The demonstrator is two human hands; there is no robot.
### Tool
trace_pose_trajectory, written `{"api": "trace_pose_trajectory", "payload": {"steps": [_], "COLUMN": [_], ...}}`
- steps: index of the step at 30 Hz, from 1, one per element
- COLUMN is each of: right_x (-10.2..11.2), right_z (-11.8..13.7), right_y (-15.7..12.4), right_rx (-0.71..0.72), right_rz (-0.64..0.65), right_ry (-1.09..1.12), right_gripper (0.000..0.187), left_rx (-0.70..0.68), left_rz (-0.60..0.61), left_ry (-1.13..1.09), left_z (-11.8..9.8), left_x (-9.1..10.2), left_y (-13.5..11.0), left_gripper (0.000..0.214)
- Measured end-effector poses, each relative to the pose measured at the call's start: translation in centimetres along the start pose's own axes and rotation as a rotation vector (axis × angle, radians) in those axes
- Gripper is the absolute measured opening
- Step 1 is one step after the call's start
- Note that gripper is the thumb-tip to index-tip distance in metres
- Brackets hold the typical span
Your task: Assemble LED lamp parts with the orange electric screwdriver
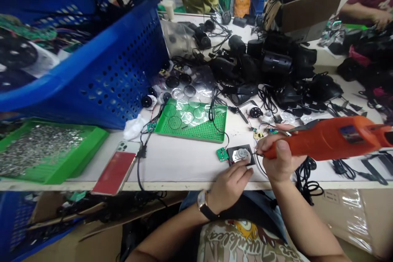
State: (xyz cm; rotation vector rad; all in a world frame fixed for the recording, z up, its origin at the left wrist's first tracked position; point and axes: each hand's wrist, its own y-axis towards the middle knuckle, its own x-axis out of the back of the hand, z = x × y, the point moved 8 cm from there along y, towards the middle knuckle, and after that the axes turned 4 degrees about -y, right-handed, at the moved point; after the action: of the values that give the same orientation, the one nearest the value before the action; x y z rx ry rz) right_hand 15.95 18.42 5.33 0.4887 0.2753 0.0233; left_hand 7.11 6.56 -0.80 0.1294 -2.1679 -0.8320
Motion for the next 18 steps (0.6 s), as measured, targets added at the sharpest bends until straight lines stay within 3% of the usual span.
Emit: {"api": "trace_pose_trajectory", "payload": {"steps": [4, 8, 18], "right_x": [0.1, 0.1, 0.3], "right_z": [0.6, -0.5, -3.0], "right_y": [0.2, 0.1, -0.9], "right_rx": [0.036, 0.015, -0.061], "right_rz": [-0.025, -0.024, 0.024], "right_ry": [0.018, -0.007, -0.034], "right_gripper": [0.022, 0.024, 0.036], "left_rx": [-0.032, -0.047, -0.039], "left_rz": [-0.017, -0.034, 0.024], "left_ry": [-0.043, -0.053, 0.003], "left_z": [-0.1, -0.4, -0.3], "left_x": [0.8, 1.0, -0.5], "left_y": [0.1, 0.0, -0.9], "left_gripper": [0.025, 0.023, 0.031]}}
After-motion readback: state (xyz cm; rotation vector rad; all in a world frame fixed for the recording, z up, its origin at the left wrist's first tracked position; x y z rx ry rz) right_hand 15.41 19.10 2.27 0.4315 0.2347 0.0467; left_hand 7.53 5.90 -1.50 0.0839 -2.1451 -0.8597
